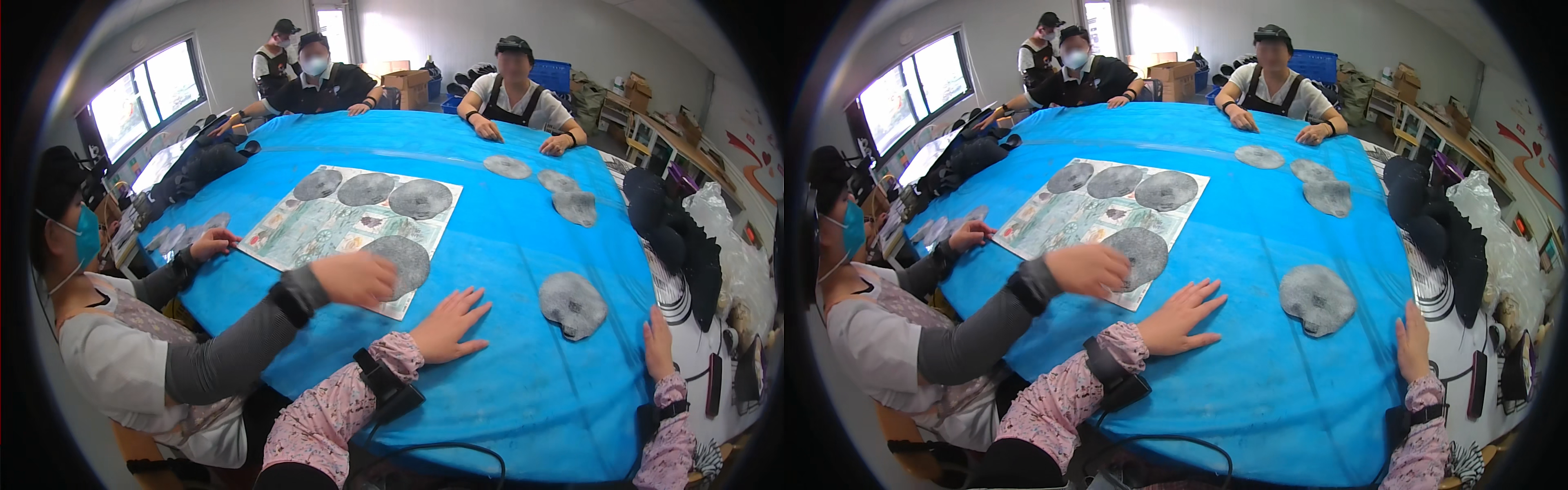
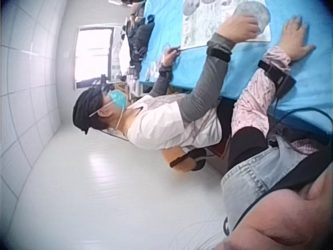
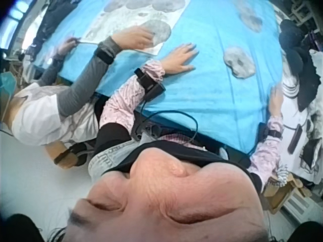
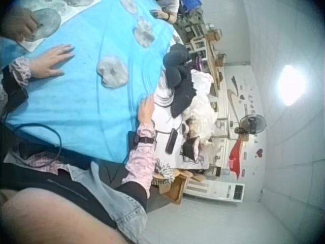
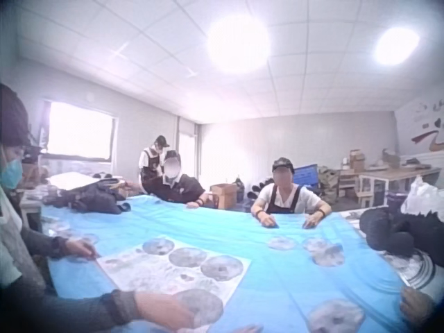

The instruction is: The recorder is inspecting and organizing various shoe components, specifically black textured upper pieces and grey insoles, at a large table with other workers.

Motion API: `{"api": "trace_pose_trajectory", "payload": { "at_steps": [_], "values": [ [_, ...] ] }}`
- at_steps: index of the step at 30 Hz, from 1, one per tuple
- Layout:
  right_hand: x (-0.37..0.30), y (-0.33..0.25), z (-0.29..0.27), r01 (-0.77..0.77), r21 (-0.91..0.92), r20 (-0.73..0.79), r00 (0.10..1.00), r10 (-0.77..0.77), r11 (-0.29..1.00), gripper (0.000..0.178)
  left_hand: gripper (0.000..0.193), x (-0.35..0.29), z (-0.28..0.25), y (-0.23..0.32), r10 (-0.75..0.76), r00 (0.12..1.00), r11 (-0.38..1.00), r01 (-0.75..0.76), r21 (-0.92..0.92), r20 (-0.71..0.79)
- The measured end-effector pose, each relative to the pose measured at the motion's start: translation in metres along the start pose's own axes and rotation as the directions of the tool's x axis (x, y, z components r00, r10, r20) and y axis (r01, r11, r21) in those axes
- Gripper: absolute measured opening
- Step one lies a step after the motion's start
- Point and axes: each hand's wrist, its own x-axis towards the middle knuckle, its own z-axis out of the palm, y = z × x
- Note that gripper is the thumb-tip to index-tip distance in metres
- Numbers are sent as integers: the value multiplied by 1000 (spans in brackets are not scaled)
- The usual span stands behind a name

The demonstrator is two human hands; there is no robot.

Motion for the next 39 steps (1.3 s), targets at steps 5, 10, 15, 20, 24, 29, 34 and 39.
{"api": "trace_pose_trajectory", "payload": {
  "at_steps": [5,10,15,20,24,29,34,39],
  "values": [
    [-10,5,8,54,-74,4,999,-54,996,45,60,0,5,-6,-15,999,1000,14,-25,-34],
    [-12,9,2,17,79,12,1000,-18,997,43,55,3,7,-13,9,998,996,-14,-92,-62],
    [-12,9,6,-19,118,56,998,12,993,43,54,-4,5,-10,-7,998,996,1,-85,-61],
    [-16,27,6,-24,385,21,1000,17,923,47,53,-3,1,-13,15,1000,993,-15,-115,-6],
    [-13,22,4,-55,414,29,998,47,909,47,49,1,-6,-14,-9,1000,982,4,-188,-26],
    [-13,31,5,-61,445,-1,998,69,894,48,40,6,-8,-19,-18,998,937,-6,-348,-65],
    [-14,22,1,-94,510,36,995,88,855,48,37,3,-4,-20,6,997,969,-24,-246,-75],
    [-13,26,-2,-54,522,1,998,63,851,48,37,6,-5,-19,-12,998,957,-8,-290,-66]
  ]
}}
